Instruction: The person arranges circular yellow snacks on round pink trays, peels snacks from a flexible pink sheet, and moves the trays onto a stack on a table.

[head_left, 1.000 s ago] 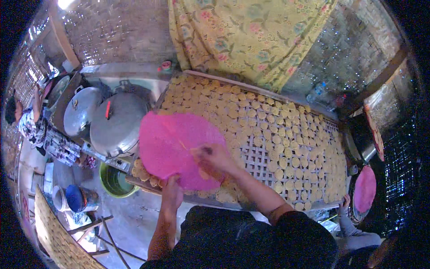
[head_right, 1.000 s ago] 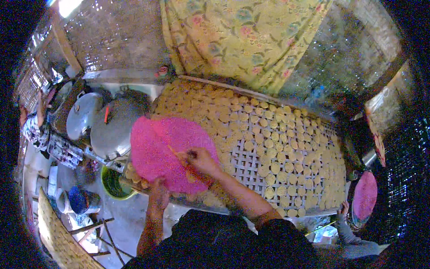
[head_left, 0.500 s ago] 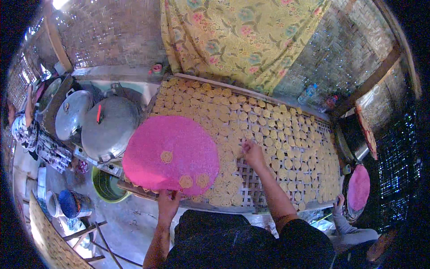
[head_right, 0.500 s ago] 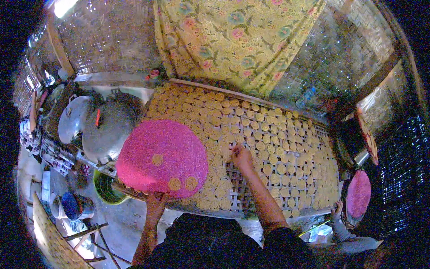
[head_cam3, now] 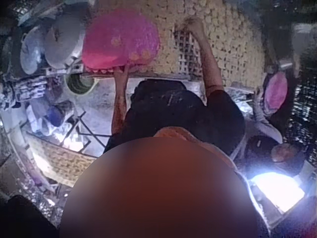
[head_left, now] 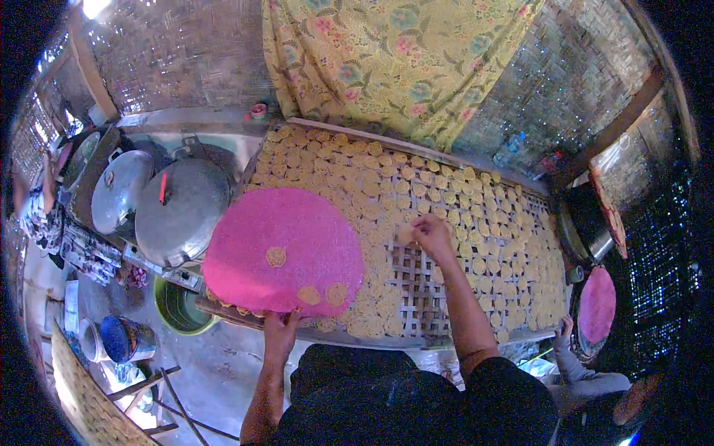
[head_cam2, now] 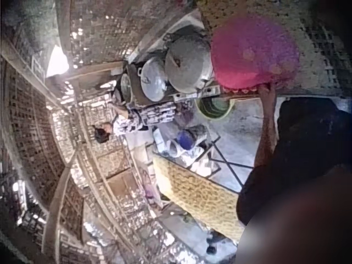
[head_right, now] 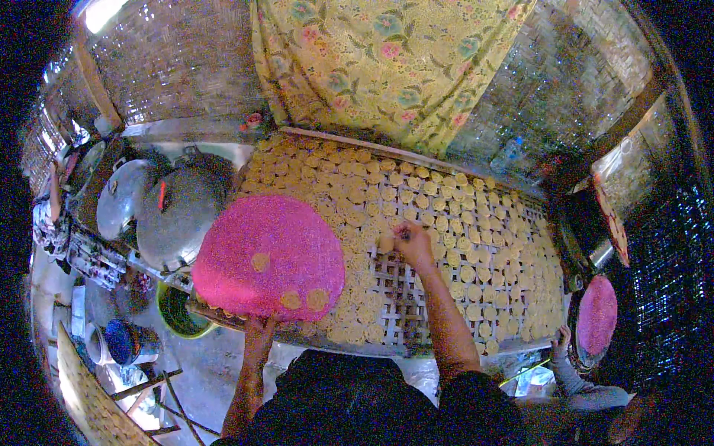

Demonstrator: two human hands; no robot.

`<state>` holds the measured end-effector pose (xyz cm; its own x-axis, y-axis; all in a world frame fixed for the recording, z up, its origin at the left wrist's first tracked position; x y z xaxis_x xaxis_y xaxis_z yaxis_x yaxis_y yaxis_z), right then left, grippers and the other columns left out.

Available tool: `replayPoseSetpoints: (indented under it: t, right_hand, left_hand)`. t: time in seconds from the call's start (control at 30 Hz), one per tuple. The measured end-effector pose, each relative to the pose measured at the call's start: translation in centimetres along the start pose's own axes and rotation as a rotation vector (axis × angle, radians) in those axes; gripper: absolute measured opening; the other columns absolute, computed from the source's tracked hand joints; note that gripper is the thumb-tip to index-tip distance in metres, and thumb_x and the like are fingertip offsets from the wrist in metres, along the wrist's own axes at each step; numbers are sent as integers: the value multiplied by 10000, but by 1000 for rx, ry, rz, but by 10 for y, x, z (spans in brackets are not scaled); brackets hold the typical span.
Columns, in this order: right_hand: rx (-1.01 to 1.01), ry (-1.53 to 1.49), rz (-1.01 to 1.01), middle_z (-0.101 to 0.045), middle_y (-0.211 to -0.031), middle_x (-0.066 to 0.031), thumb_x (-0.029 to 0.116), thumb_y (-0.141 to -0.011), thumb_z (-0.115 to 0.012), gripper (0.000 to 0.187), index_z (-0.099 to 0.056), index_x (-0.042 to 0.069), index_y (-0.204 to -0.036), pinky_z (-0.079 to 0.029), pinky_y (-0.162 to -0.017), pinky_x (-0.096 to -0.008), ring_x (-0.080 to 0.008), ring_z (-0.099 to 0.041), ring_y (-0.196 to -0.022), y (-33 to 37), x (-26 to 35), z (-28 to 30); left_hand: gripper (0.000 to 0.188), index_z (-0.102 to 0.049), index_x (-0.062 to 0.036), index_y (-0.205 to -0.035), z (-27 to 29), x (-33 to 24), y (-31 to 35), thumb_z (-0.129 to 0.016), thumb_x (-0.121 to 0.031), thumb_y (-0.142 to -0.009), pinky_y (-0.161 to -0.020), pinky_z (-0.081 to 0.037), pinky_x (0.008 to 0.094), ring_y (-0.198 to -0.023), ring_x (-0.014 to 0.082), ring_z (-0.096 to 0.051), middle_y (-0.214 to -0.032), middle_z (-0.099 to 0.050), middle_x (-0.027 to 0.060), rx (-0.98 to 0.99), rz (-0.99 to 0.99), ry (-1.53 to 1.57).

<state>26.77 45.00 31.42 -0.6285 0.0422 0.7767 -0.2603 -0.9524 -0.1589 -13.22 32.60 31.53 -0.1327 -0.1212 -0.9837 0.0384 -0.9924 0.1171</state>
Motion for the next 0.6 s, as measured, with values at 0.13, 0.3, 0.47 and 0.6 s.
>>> replayPoseSetpoints:
  t: [0.13,0.3,0.47,0.6]
  right_hand:
    - [95,88,-17,-640,-788,-114,67,-755,-657,101,-608,22,-832,-498,-680,-324,-199,-624,-726,17,13,-25]
    - [45,484,168,-640,-837,-152,104,-739,-643,128,-614,19,-831,-488,-740,-384,-290,-616,-810,31,26,-29]
    - [408,-53,312,-643,-867,-141,223,-830,-643,235,-670,42,-979,-495,-763,-362,-263,-616,-858,87,124,-79]
    - [662,-484,29,-662,-898,-106,244,-864,-645,245,-673,37,-991,-498,-754,-311,-188,-622,-838,106,140,-91]
  left_hand:
    - [386,-485,23,-1175,7,21,1,-631,-168,-874,-851,-466,353,-983,205,-569,-1108,-585,112,26,103,-75]
    - [384,-520,29,-1156,-5,3,6,-636,-204,-875,-872,-456,346,-1013,203,-558,-1087,-595,122,15,157,227]
    - [384,-547,40,-1150,-18,-17,2,-633,-212,-874,-912,-428,357,-1043,224,-554,-1081,-610,121,54,-4,11]
    - [440,-504,37,-1210,-26,-43,15,-630,-210,-869,-950,-402,374,-1077,258,-538,-1147,-589,116,153,250,-39]
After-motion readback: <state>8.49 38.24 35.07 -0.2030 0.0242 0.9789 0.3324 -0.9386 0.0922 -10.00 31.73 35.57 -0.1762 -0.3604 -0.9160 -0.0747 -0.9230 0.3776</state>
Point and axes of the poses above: each hand's wrist, its own y-axis away from the middle knuckle, its own z-axis out of the back of the hand, x = y × z, the point moved 2 cm from there along -y, towards the middle knuckle
